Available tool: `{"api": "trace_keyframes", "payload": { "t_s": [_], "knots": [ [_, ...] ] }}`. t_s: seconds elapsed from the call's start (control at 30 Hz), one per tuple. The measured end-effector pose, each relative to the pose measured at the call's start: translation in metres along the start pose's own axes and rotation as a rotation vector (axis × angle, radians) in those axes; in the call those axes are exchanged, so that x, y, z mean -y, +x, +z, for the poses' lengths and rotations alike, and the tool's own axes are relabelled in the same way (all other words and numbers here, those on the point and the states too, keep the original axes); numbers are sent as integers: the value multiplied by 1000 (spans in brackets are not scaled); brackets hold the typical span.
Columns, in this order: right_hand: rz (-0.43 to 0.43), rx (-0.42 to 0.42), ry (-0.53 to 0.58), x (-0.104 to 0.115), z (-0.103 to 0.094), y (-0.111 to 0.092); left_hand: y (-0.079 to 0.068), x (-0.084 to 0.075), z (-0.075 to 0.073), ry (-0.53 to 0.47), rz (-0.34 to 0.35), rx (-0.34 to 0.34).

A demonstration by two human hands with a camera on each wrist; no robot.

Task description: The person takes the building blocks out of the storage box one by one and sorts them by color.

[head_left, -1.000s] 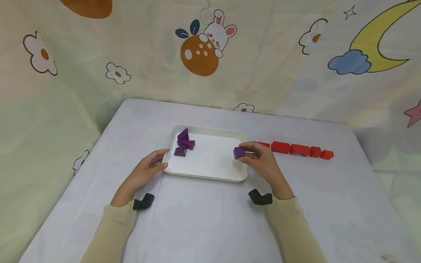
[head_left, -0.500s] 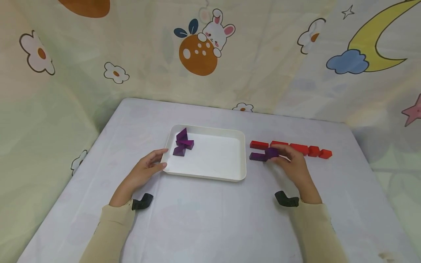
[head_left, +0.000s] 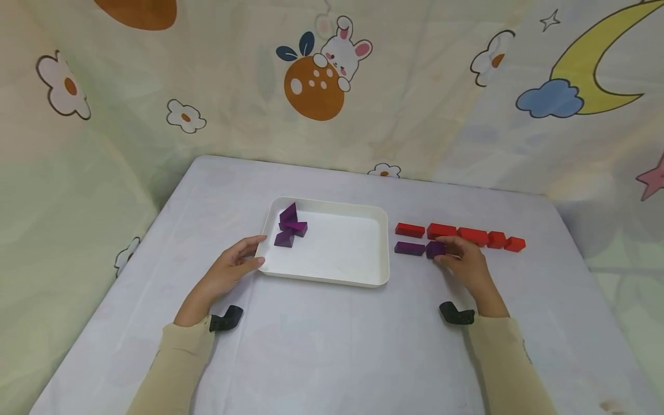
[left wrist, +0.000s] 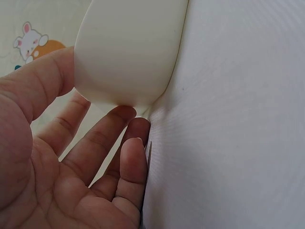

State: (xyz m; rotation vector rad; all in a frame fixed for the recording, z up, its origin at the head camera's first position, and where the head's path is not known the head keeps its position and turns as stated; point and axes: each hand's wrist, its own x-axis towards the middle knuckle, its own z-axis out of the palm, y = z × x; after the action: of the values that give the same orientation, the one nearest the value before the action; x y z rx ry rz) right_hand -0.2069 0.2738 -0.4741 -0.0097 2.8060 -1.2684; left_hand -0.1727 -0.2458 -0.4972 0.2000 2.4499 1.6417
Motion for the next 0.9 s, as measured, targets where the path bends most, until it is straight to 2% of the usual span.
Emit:
{"api": "trace_keyframes", "payload": {
  "t_s": [0.2,0.33,0.47,0.67,0.9],
  "knots": [
    [43,2,-52,10,-1,-3,-2,1,-2,-6,2,-2],
    [-11,-64,-110,28,-2,-9,-3,2,-2,-6,0,-4],
    [-91,-84,-89,51,3,-10,-3,2,-3,-5,4,-8],
    [-176,29,6,79,25,2,-2,0,-2,-11,18,-1],
    [-227,172,90,109,58,28,1,1,-1,-15,13,-3]
  ]
}}
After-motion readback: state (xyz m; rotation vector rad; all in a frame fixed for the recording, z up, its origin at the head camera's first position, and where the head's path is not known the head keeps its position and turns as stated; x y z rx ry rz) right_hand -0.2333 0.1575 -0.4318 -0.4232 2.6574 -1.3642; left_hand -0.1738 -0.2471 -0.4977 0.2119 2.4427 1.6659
